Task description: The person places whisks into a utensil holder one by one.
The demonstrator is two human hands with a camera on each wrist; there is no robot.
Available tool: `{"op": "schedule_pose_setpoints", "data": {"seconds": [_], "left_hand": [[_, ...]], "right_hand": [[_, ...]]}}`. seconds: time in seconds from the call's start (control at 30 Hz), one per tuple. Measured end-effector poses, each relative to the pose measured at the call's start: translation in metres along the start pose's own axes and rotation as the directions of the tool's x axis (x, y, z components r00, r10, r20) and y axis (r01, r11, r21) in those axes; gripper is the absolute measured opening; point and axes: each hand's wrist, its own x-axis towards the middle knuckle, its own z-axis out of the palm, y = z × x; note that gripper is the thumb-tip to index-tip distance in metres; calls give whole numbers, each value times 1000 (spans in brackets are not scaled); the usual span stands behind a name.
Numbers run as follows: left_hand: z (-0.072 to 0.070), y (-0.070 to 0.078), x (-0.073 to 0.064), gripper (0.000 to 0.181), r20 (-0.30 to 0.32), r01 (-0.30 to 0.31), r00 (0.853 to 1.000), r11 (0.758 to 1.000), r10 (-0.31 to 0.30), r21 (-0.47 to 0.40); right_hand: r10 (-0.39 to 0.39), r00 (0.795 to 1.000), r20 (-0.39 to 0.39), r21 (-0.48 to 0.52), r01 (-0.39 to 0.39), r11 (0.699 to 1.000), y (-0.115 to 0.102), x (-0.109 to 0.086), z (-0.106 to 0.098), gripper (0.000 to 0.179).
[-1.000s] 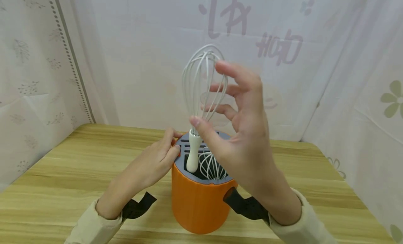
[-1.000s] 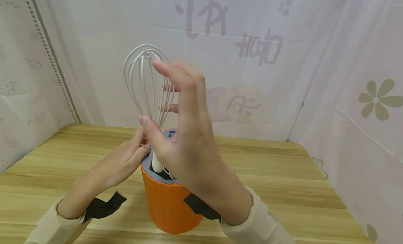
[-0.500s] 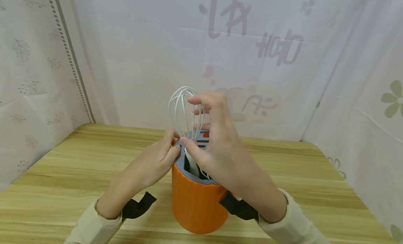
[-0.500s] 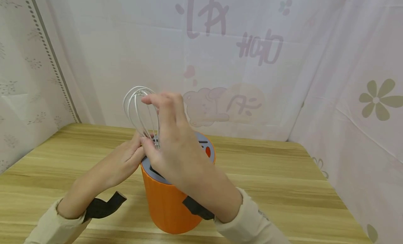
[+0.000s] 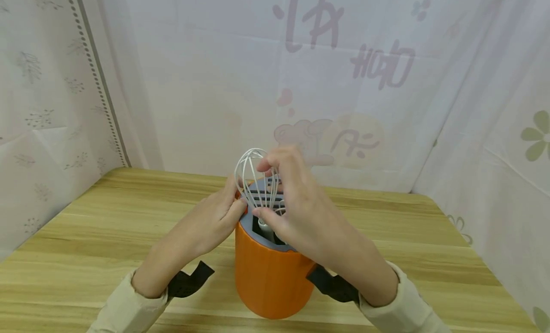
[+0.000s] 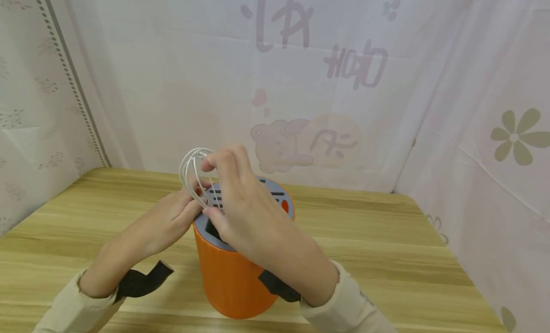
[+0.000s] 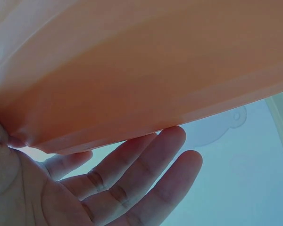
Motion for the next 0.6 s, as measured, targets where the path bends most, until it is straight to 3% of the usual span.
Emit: {"op": "schedule_pose_setpoints", "data": {"seconds": [0.3, 0.6], "left_hand": [[0, 2, 1, 16, -11, 0, 1000, 1000, -1, -10], [1, 2, 1, 8, 1, -4, 1000, 999, 4, -34]], "right_hand": [[66, 997, 49, 33, -67, 997, 5, -3, -4, 56], [73, 995, 74, 16, -74, 997, 9, -5, -13, 47]]}}
